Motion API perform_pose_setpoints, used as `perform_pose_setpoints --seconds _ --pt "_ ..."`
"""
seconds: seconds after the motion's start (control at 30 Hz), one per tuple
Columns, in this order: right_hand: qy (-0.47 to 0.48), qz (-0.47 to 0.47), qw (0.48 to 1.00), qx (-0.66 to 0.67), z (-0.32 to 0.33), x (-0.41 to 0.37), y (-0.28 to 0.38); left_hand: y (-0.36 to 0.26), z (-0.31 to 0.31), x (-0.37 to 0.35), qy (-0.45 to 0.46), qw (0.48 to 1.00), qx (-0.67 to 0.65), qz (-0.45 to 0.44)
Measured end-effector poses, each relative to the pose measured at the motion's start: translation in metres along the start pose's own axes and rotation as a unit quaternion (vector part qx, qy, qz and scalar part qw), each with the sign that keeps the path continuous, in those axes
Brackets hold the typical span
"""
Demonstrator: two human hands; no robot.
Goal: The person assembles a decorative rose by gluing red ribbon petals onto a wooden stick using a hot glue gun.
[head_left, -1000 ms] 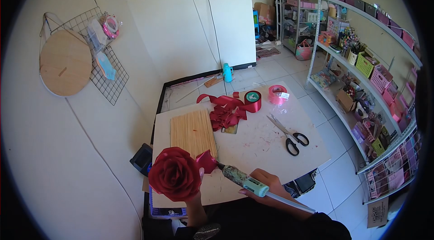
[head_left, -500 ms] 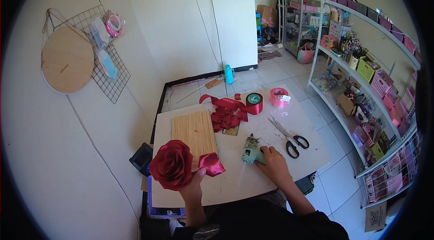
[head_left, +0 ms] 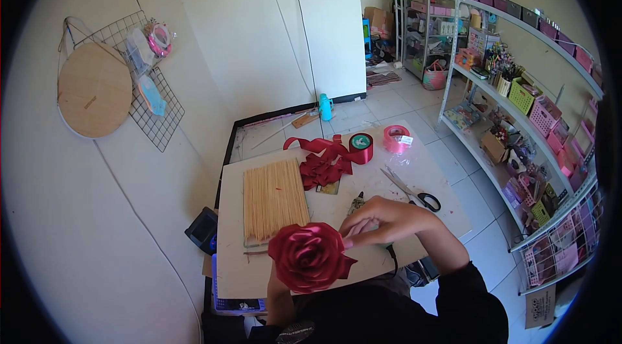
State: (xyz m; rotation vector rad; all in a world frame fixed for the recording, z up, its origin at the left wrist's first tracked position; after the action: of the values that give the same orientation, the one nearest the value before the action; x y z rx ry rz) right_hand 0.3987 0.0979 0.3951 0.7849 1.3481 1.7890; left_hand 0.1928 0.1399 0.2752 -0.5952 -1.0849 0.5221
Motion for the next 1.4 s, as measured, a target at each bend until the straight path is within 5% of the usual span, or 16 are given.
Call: perform_pose_setpoints --seconds 0.03,0.1,0.27,0.5,0.6,0.67,0.73,0.8,0.97,1.1,1.2,1.4 --pt "0.032 0.004 0.999 0.003 -0.003 0.004 0.0 0.048 -0.013 -0.026 0.047 0.963 -0.21 0.16" --pt "0.064 0.008 0.998 0.007 -0.006 0.007 -0.003 0.059 -0.019 -0.036 0.091 0.856 -0.404 0.308" --pt "0.08 0.018 0.996 0.024 -0.011 0.007 -0.012 -0.015 -0.005 0.007 0.16 0.952 -0.226 0.131" --pt "0.063 0.021 0.995 -0.068 -0.01 0.008 -0.022 -0.041 -0.001 0.025 0.175 0.974 -0.122 0.072" --pt "0.054 0.021 0.998 -0.032 -0.011 0.005 -0.023 -0.042 0.0 0.026 0.06 0.992 -0.106 0.025" --pt "0.004 -0.021 0.999 0.043 -0.009 -0.002 -0.022 -0.027 0.004 0.016 0.097 0.971 -0.191 0.108" --pt "-0.035 -0.024 0.998 0.054 -0.004 -0.01 -0.032 -0.028 0.004 0.02 0.051 0.982 -0.166 0.079" --pt "-0.073 -0.028 0.995 0.065 -0.002 -0.021 -0.038 -0.021 0.005 0.016 -0.052 0.965 -0.217 0.139" --pt "-0.348 0.029 0.907 0.235 -0.002 -0.048 -0.054 -0.028 0.001 0.028 -0.127 0.898 -0.39 0.159" --pt "-0.406 0.079 0.859 0.303 -0.006 -0.049 -0.069 -0.023 0.002 0.03 -0.131 0.816 -0.531 0.189" --pt "-0.426 0.089 0.824 0.363 -0.01 -0.049 -0.076 -0.022 0.003 0.03 -0.139 0.799 -0.551 0.197" --pt "-0.412 0.111 0.815 0.392 -0.018 -0.043 -0.082 -0.026 0.002 0.028 -0.154 0.835 -0.501 0.17"
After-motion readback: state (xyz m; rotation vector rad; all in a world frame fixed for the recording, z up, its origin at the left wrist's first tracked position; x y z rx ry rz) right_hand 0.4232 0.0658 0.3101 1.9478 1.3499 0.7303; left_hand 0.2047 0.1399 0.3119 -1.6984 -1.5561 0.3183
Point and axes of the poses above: each hand's wrist, its own x-axis towards the middle knuckle, its own z-axis out of the back of the hand, y = z × x, the point moved 2 cm from there along x, towards the middle knuckle, and after that the axes turned 6 degrees about x, right-handed, at the moved point
